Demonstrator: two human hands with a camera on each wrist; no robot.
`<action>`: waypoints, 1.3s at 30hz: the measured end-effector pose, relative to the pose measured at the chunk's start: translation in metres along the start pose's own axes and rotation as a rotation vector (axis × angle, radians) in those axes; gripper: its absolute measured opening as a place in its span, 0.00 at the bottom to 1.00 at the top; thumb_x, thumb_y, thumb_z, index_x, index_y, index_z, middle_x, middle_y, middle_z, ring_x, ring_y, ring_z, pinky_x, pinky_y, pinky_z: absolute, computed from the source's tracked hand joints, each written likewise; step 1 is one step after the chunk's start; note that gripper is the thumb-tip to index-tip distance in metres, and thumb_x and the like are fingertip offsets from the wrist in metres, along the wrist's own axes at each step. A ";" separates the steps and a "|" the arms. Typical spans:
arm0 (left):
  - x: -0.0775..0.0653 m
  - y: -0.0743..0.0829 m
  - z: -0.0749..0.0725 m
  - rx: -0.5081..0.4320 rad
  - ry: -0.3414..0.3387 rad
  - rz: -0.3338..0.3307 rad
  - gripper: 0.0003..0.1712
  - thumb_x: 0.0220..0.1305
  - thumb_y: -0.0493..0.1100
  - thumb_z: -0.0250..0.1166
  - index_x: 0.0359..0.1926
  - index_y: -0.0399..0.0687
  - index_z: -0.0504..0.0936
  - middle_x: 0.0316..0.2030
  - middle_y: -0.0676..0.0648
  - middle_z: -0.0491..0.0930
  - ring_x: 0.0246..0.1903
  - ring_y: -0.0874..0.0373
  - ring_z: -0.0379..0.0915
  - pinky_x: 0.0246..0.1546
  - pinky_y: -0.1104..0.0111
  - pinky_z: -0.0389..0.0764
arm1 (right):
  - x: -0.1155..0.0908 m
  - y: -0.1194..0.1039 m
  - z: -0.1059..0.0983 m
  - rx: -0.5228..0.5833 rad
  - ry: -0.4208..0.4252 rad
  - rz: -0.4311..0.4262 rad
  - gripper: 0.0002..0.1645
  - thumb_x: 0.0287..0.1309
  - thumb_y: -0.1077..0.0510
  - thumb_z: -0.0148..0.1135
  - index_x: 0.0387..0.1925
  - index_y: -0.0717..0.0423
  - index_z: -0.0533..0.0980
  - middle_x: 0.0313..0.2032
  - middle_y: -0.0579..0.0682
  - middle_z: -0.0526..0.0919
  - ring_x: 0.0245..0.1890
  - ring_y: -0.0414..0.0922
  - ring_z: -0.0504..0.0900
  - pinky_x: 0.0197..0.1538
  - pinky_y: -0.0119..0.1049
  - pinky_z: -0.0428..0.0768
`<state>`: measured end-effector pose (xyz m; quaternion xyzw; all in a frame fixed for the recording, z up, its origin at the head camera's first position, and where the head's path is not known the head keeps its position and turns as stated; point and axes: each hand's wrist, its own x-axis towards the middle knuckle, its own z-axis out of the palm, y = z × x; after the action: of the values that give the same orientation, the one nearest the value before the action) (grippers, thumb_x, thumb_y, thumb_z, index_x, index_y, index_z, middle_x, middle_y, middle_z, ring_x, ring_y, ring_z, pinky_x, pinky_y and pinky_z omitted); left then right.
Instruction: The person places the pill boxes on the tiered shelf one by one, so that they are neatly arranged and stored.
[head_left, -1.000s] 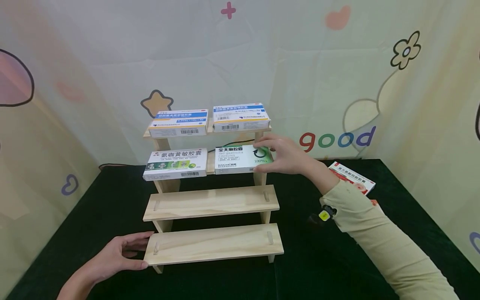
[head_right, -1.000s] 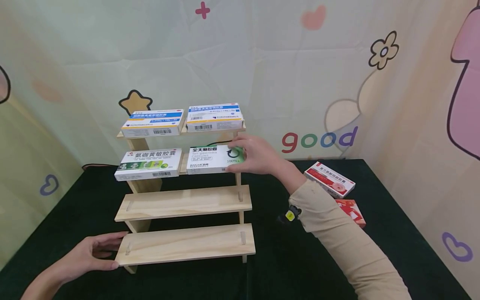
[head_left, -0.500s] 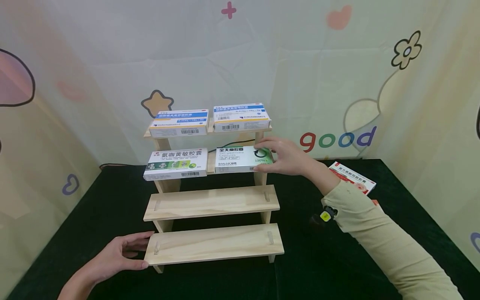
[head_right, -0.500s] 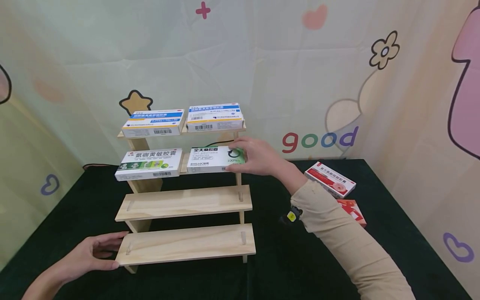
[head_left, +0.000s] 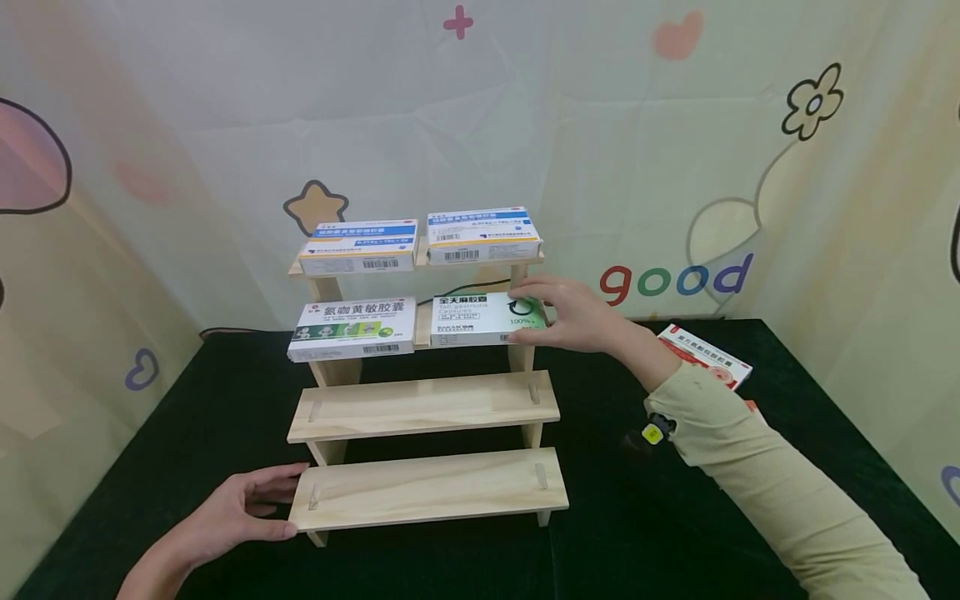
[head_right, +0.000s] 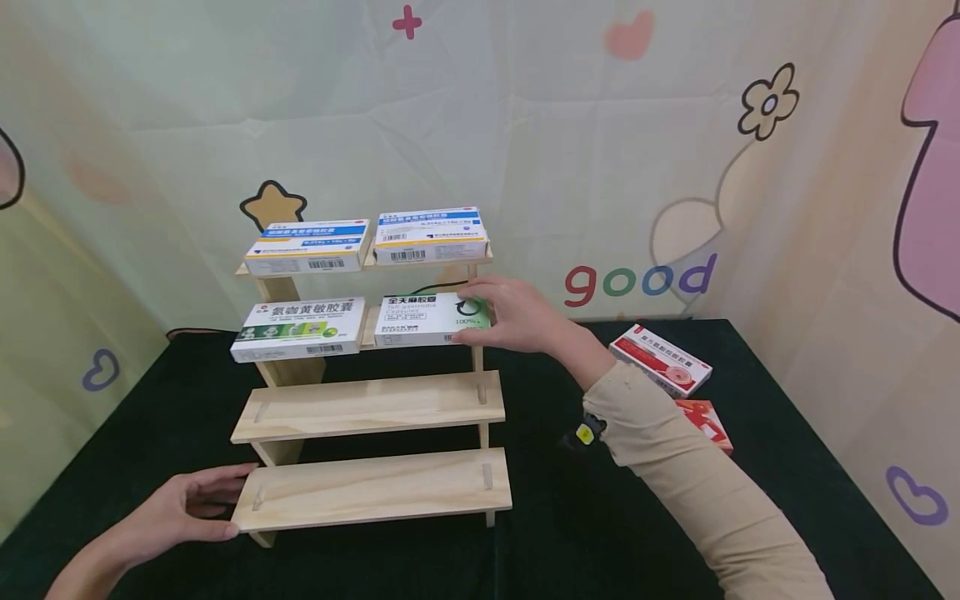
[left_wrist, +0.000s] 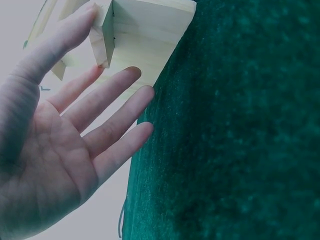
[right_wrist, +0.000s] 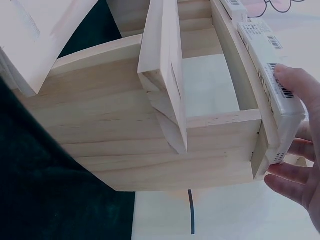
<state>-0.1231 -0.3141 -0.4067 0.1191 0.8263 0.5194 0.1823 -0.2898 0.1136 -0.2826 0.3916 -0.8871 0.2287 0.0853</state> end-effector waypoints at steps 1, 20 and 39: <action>0.000 0.000 0.000 0.001 0.001 0.000 0.37 0.56 0.38 0.64 0.62 0.25 0.57 0.54 0.26 0.65 0.49 0.39 0.69 0.43 0.52 0.76 | 0.000 0.000 0.000 -0.001 -0.001 -0.001 0.36 0.45 0.46 0.68 0.55 0.59 0.72 0.56 0.57 0.72 0.48 0.51 0.72 0.48 0.44 0.74; 0.000 -0.002 0.001 -0.003 0.000 0.011 0.37 0.56 0.37 0.63 0.61 0.24 0.57 0.54 0.26 0.66 0.48 0.41 0.70 0.43 0.54 0.76 | 0.000 0.002 0.001 -0.027 -0.007 -0.022 0.37 0.47 0.45 0.66 0.57 0.58 0.70 0.57 0.57 0.70 0.48 0.51 0.71 0.46 0.42 0.73; 0.000 -0.003 0.000 0.000 0.001 0.010 0.37 0.56 0.38 0.63 0.61 0.25 0.57 0.54 0.26 0.65 0.49 0.41 0.70 0.44 0.54 0.75 | -0.014 -0.002 -0.017 -0.075 -0.016 -0.059 0.38 0.45 0.45 0.68 0.57 0.57 0.70 0.58 0.56 0.69 0.57 0.52 0.68 0.55 0.50 0.69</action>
<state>-0.1233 -0.3150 -0.4097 0.1230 0.8256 0.5206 0.1796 -0.2798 0.1294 -0.2717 0.4162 -0.8838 0.1892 0.0995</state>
